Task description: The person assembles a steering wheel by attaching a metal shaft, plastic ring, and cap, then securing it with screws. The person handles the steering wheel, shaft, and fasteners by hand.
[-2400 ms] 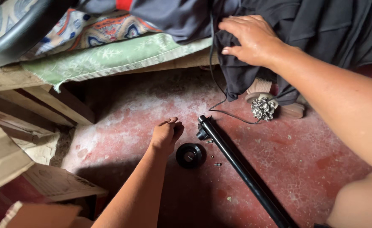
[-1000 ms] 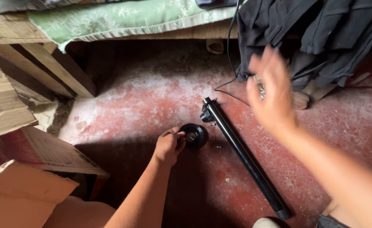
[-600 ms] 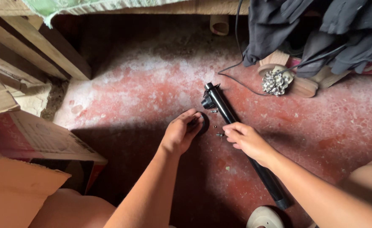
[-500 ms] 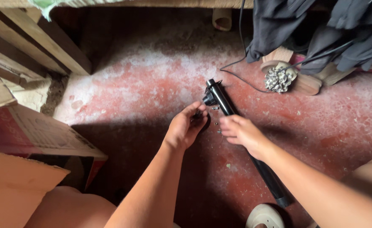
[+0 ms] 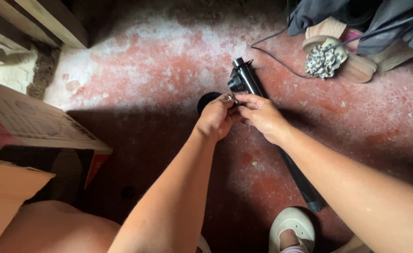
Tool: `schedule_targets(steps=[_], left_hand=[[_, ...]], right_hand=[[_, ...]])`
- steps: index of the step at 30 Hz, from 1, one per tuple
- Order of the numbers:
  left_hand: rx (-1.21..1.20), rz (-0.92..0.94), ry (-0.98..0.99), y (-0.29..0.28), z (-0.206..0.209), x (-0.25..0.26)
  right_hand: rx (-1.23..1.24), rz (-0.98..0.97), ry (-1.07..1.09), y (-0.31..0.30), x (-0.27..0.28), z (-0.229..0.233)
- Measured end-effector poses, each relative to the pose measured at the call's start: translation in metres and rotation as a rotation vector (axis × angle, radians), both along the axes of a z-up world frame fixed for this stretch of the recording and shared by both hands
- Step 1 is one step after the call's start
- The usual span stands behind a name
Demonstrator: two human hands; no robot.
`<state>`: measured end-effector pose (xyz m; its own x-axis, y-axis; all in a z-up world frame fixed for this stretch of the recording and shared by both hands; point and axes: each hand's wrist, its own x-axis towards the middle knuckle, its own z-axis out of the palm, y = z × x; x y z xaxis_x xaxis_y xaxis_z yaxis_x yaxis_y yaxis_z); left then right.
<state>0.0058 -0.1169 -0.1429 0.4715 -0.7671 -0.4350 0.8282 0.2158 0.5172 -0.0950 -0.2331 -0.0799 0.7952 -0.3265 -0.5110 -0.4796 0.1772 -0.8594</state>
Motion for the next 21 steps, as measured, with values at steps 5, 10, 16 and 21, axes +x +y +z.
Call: schedule_targets(steps=[5, 10, 16, 21], left_hand=[[0.121, -0.036, 0.112, -0.014, -0.034, -0.022], [0.235, 0.0, 0.121, -0.019, -0.058, -0.04], [0.244, 0.075, 0.164, -0.017, -0.073, -0.041], [0.196, 0.035, 0.084, -0.018, -0.071, -0.044]], right_hand=[[0.172, -0.136, 0.122, -0.001, -0.014, -0.045], [0.296, -0.24, 0.207, -0.008, -0.022, -0.071], [0.34, -0.268, 0.219, -0.014, -0.018, -0.084], [0.368, -0.305, 0.236, -0.011, -0.017, -0.09]])
